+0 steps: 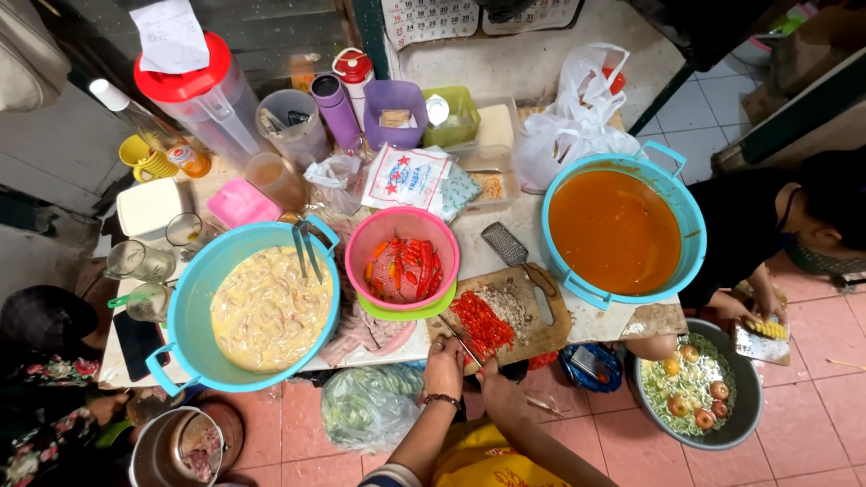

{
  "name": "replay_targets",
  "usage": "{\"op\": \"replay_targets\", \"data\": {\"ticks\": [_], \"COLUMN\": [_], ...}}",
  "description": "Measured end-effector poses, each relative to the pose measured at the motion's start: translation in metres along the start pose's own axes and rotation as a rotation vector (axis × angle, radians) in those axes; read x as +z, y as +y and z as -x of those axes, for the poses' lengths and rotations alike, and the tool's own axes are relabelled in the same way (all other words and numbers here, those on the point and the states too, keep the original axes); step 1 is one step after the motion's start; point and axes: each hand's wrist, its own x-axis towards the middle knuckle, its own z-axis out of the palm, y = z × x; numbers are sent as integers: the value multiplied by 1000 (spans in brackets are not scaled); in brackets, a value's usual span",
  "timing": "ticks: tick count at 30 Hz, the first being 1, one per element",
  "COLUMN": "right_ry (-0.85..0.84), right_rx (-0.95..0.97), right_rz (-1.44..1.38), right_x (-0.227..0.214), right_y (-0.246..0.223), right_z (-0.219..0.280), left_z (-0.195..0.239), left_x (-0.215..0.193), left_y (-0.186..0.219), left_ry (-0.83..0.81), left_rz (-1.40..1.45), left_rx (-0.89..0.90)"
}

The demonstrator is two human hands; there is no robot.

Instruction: Chopping red chili peppers on a wooden cutting board in a kitchen setting.

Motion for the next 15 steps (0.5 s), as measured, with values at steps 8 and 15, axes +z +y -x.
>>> {"op": "replay_targets", "data": {"ticks": [8,15], "right_ry": [164,36], "right_rx": [-122,-103], "right_rz": [294,53], "right_x": [-4,-2], "right_y": [12,-2], "right_z": [19,3], "left_z": [1,6], "left_x": [0,23], "left_y": [-1,-33], "left_ry": [9,6], "left_rz": [12,-51], "left_rx": [27,193]}}
